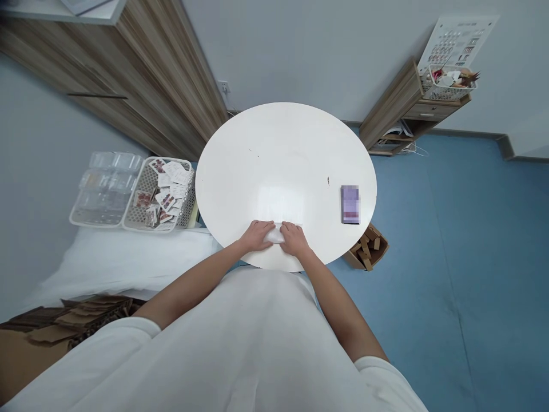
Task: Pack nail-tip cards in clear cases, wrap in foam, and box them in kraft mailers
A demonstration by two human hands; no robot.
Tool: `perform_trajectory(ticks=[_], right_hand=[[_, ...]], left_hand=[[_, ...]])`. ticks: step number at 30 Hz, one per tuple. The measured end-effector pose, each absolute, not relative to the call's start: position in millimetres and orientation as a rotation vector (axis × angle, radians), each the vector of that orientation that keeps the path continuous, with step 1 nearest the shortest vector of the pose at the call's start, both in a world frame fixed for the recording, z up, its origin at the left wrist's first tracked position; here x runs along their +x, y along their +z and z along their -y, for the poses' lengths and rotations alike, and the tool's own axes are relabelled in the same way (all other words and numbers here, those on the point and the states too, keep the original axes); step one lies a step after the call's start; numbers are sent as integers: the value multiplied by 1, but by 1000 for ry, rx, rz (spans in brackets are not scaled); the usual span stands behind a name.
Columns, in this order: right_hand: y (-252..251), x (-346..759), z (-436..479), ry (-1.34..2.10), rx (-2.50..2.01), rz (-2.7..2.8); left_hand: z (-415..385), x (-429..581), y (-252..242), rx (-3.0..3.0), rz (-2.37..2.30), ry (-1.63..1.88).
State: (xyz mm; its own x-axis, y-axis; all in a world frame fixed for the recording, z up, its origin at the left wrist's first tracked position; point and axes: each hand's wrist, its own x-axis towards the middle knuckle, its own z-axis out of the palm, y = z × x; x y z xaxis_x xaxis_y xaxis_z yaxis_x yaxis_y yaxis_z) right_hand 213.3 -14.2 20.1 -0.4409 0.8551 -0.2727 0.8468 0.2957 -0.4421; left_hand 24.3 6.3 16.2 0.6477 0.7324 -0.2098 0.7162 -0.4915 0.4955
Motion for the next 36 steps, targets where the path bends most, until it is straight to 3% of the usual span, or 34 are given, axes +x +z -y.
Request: perform_trajectory(ticks=[5,11,22,36], right_hand=[[27,219,29,1098,-1620,2437],[31,222,36,1147,-1578,2333],[45,231,-12,1444,-1765,1936],[10,234,-15,1085,-2211,1578]], left_hand=[[7,16,28,2257,-1034,-5],[11,12,35,2137,-1018,5],[-15,-16,18,1725,-1337,258],[-20,-11,-3,1450,-1732,290]])
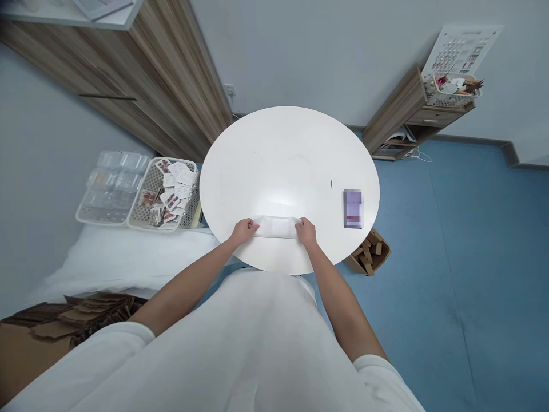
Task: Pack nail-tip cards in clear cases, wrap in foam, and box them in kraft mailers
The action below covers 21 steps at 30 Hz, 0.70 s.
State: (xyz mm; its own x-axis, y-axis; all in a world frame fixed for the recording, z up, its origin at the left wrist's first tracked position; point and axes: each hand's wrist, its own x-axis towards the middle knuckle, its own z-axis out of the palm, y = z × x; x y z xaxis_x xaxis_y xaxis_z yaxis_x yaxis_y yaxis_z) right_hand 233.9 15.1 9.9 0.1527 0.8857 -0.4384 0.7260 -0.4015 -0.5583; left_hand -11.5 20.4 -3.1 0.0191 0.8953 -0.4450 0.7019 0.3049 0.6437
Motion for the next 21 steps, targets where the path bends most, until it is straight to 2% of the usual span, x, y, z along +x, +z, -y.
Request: perform_trajectory(ticks=[6,10,16,21], right_hand=[[6,242,1,978,-2357,1477],[4,243,18,913,-2298,1276],[5,220,35,1219,-2222,959],[12,215,29,1396,-2061,739]], left_hand=[[-15,-12,3,1492,-1857,330],[-7,-1,11,1921,-1781,467],[4,30,14,2348,-1324,192],[8,36,11,2378,-1298,-6]])
